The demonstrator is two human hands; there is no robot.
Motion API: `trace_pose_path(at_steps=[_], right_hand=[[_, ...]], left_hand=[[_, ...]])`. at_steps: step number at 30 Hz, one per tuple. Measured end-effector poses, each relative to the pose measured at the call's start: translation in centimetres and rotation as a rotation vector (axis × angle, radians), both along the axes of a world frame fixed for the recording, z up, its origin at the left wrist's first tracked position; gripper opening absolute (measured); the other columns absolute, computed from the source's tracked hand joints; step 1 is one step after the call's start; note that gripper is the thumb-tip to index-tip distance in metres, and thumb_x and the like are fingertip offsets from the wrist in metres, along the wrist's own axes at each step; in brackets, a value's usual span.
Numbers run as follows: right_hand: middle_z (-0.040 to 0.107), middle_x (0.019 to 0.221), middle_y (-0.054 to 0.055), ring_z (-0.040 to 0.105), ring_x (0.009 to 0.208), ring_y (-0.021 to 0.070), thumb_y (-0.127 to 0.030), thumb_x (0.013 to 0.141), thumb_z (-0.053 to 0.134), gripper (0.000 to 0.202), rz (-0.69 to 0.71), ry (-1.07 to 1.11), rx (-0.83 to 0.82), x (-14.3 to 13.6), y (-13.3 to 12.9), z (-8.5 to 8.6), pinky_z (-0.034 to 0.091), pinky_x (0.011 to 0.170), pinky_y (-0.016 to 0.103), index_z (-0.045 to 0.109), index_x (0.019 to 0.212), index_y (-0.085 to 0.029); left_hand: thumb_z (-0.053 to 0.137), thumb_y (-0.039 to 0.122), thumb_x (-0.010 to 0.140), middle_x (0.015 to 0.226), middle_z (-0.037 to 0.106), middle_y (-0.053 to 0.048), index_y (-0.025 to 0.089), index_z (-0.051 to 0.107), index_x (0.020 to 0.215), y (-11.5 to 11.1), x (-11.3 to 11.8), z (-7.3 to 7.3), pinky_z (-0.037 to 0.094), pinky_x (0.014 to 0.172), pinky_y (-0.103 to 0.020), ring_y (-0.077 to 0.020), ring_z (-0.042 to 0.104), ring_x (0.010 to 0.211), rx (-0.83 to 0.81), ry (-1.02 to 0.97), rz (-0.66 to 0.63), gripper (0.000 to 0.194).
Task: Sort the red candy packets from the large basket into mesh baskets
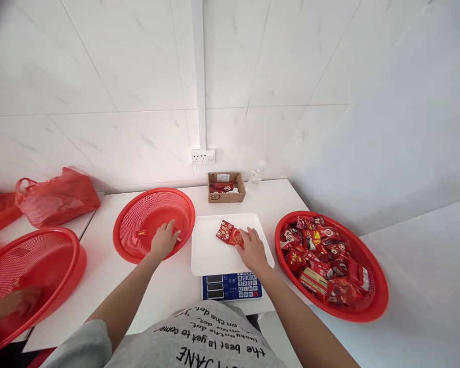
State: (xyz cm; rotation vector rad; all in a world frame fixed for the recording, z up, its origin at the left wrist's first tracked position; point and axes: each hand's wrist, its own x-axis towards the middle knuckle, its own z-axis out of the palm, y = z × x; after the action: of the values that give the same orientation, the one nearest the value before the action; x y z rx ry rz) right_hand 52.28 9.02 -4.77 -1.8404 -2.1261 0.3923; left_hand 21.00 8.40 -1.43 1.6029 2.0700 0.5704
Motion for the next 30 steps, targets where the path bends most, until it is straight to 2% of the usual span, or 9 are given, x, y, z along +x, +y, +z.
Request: trace_pose_path(at_steps=[2,4,8,11,14,19,24,27,30], right_hand=[[0.038,0.138,0.013,0.026,0.131,0.0305,-0.03,0.079,0.053,0.051,-0.008,-0.077,-0.063,0.4,0.4,-0.5,0.029,0.101,0.046,0.044,0.128,-0.018],[0.038,0.139,0.013,0.024,0.132,0.0306,-0.031,0.081,0.049,0.053,-0.006,-0.123,-0.131,0.3,0.6,-0.7,0.027,0.102,0.046,0.041,0.131,-0.017],[0.042,0.136,0.013,0.028,0.131,0.0292,-0.027,0.083,0.045,0.049,0.014,-0.141,-0.175,-0.2,0.5,-0.2,0.026,0.103,0.042,0.041,0.131,-0.015],[0.049,0.129,0.013,0.037,0.124,0.0268,-0.024,0.081,0.049,0.048,0.035,-0.103,-0.146,-0.5,0.2,0.4,0.028,0.102,0.037,0.045,0.127,-0.013],[0.055,0.12,0.013,0.045,0.114,0.0255,-0.022,0.076,0.055,0.046,0.033,-0.07,-0.135,-0.6,0.0,0.9,0.032,0.098,0.034,0.05,0.121,-0.013],[0.058,0.112,0.014,0.048,0.106,0.0278,-0.028,0.07,0.063,0.052,-0.076,-0.09,-0.175,-0.4,-0.2,1.5,0.034,0.091,0.034,0.052,0.118,-0.012],[0.061,0.095,0.01,0.051,0.096,0.0256,-0.034,0.071,0.061,0.028,-0.099,-0.06,-0.21,0.2,-0.4,1.7,0.037,0.084,0.032,0.062,0.092,-0.015],[0.06,0.097,0.009,0.052,0.096,0.0237,-0.03,0.069,0.062,0.023,-0.122,0.023,-0.165,0.4,-0.9,1.5,0.038,0.081,0.03,0.059,0.087,-0.017],[0.063,0.088,0.005,0.056,0.083,0.0204,-0.029,0.07,0.06,0.02,-0.162,0.168,-0.237,0.4,-1.5,1.4,0.039,0.07,0.028,0.054,0.086,-0.019]], left_hand=[[0.042,0.035,0.086,0.126,0.048,-0.021,0.014,0.042,0.129,0.5,-0.4,-0.5,0.038,0.086,-0.048,-0.0352,0.044,0.115,0.022,0.275,-0.148,0.048],[0.037,0.033,0.088,0.134,0.042,-0.018,0.015,0.041,0.131,1.0,0.7,-0.9,0.034,0.094,-0.046,-0.0324,0.038,0.122,0.05,0.389,-0.311,0.046],[0.041,0.034,0.087,0.144,0.033,-0.007,0.022,0.037,0.134,2.7,5.6,-1.2,0.019,0.108,-0.04,-0.0248,0.022,0.134,0.107,0.375,-0.609,0.048],[0.043,0.024,0.084,0.147,0.027,-0.009,0.019,0.03,0.137,4.0,9.5,-1.2,0.013,0.109,-0.045,-0.0269,0.015,0.136,0.127,0.377,-0.838,0.055],[0.048,0.015,0.077,0.145,0.03,-0.01,0.019,0.034,0.135,5.0,11.9,-1.3,0.009,0.109,-0.046,-0.0265,0.014,0.136,0.068,0.301,-0.934,0.059],[0.056,0.014,0.07,0.122,0.053,-0.015,0.015,0.052,0.117,5.4,13.1,-1.3,0.018,0.105,-0.047,-0.0291,0.039,0.122,0.017,0.122,-0.852,0.047],[0.052,0.023,0.077,0.093,0.064,-0.012,0.015,0.061,0.088,4.3,13.1,-0.3,0.039,0.088,-0.041,-0.0271,0.057,0.097,-0.012,-0.141,-0.625,0.016],[0.048,0.029,0.082,0.082,0.066,-0.007,0.016,0.059,0.089,3.4,11.7,0.4,0.047,0.071,-0.033,-0.0204,0.062,0.077,-0.023,-0.34,-0.442,0.019],[0.042,0.035,0.086,0.084,0.066,-0.008,0.014,0.053,0.103,2.6,8.5,1.1,0.049,0.063,-0.027,-0.0162,0.063,0.069,-0.022,-0.488,-0.253,0.03]])
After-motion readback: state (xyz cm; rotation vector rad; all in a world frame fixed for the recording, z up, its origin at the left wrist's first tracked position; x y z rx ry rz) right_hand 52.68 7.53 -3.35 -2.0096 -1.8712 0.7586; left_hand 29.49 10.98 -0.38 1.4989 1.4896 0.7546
